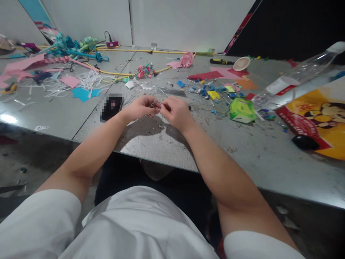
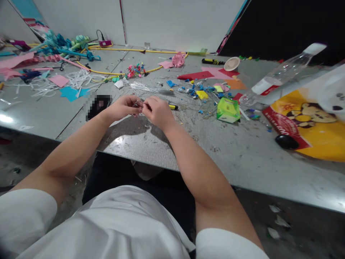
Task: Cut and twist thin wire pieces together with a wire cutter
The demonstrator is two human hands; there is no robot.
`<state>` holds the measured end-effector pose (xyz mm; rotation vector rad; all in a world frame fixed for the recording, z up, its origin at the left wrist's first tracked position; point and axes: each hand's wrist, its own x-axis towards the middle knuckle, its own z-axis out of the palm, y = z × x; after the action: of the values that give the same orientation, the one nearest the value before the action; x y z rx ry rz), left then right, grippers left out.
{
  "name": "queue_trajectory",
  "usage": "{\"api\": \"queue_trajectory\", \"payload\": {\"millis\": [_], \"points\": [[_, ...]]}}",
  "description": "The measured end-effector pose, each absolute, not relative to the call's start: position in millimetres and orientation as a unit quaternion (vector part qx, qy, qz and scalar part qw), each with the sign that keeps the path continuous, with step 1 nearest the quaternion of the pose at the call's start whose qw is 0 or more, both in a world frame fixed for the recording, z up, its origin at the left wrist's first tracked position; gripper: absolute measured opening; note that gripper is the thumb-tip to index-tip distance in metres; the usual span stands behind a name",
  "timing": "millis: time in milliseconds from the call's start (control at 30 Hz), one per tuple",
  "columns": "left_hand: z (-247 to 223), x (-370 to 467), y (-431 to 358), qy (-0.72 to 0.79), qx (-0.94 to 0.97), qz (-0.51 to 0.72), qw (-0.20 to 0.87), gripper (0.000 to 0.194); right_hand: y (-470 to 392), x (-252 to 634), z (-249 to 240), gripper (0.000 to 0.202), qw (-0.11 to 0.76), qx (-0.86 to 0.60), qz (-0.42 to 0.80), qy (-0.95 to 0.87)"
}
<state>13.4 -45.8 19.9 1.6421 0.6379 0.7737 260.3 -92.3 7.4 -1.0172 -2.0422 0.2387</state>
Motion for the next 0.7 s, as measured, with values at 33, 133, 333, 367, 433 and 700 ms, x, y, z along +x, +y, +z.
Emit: {"api": "queue_trajectory", "payload": {"millis": [33,133,333,367,433,700], "points": [[20,13,-46,0.271,0.702,0.329,0.571,0.034,-93,259,8,0.025,0.421,-0.405,0.108,-0.804],[22,13,-45,0.270,0.704,0.329,0.569,0.034,-97,256,12,0.036,0.461,-0.412,0.182,-0.764],[27,11,-45,0.279,0.695,0.320,0.580,0.029,-102,253,16,0.054,0.473,-0.418,0.352,-0.691],[28,11,-45,0.282,0.691,0.319,0.585,0.027,-102,254,16,0.054,0.469,-0.418,0.365,-0.687],[31,11,-46,0.293,0.678,0.322,0.592,0.023,-100,254,14,0.053,0.467,-0.416,0.374,-0.685],[38,14,-55,0.324,0.642,0.318,0.618,0.032,-94,250,1,0.052,0.499,-0.409,0.297,-0.704]]}}
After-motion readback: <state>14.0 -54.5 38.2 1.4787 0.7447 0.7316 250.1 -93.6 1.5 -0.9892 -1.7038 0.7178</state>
